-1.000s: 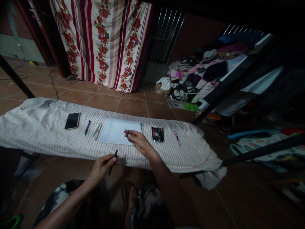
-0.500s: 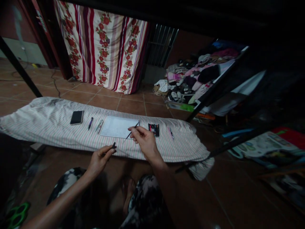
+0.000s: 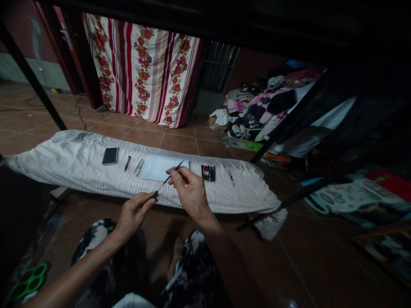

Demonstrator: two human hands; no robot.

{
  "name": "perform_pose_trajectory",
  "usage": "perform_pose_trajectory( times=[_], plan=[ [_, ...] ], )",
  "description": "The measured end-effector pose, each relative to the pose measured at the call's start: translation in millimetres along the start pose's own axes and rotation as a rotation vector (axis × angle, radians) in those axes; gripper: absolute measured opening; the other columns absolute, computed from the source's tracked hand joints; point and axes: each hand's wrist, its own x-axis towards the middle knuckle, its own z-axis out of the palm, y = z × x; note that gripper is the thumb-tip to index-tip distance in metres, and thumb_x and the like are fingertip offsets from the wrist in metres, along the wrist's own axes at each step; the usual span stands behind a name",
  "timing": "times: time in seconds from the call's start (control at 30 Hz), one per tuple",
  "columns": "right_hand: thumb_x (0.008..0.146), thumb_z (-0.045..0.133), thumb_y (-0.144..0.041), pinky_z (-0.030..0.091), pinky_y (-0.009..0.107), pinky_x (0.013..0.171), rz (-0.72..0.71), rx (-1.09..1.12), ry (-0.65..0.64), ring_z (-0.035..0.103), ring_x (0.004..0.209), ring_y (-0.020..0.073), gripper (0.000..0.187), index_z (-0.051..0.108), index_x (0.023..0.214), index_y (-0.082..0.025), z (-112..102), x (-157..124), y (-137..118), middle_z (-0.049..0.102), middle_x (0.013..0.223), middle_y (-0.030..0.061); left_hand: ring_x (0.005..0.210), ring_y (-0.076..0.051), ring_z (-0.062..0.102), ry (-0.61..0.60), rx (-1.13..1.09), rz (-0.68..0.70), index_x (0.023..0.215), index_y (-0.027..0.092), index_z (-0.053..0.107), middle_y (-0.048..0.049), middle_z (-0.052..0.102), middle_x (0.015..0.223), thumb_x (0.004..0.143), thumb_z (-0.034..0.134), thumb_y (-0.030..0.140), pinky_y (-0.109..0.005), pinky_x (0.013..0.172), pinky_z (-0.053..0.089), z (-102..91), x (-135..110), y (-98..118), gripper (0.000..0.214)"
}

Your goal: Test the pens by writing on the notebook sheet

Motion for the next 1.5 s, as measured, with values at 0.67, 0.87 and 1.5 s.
perform_pose_trajectory(
  times=[0.67, 0.87, 1.5],
  plan=[
    [0.085, 0.049, -0.033, 0.041, 0.019, 0.054, -0.01, -0.052, -0.013, 0.054, 0.057, 0.0086, 0.023, 0.063, 0.081, -0.016, 2, -5, -1, 0.059, 0.061, -0.0014, 0.083, -0.017, 0.063, -0.001, 0.045, 0.055, 0.097, 0.015, 0.067, -0.0077, 0.068, 0.088, 0.084, 0.052, 0.028, -0.029, 0.075, 0.049, 2.0, -4, -2, 0.023],
    [0.084, 0.05, -0.032, 0.043, 0.021, 0.057, -0.04, -0.086, -0.073, 0.056, 0.06, 0.0104, 0.024, 0.066, 0.078, -0.015, 5, -9, -1, 0.059, 0.061, -0.0001, 0.084, -0.017, 0.063, -0.007, 0.062, 0.078, 0.095, 0.015, 0.067, -0.0068, 0.068, 0.087, 0.083, 0.053, 0.028, -0.028, 0.076, 0.048, 2.1, -3, 2, 0.022],
    [0.079, 0.053, -0.034, 0.044, 0.022, 0.058, 0.193, 0.038, -0.222, 0.057, 0.063, 0.011, 0.028, 0.062, 0.099, -0.015, 17, -13, 42, 0.061, 0.067, 0.0001, 0.084, -0.016, 0.063, -0.061, -0.099, -0.095, 0.099, 0.018, 0.067, -0.0054, 0.069, 0.089, 0.083, 0.053, 0.033, -0.026, 0.076, 0.048, 15.1, 9, -10, 0.026]
  ],
)
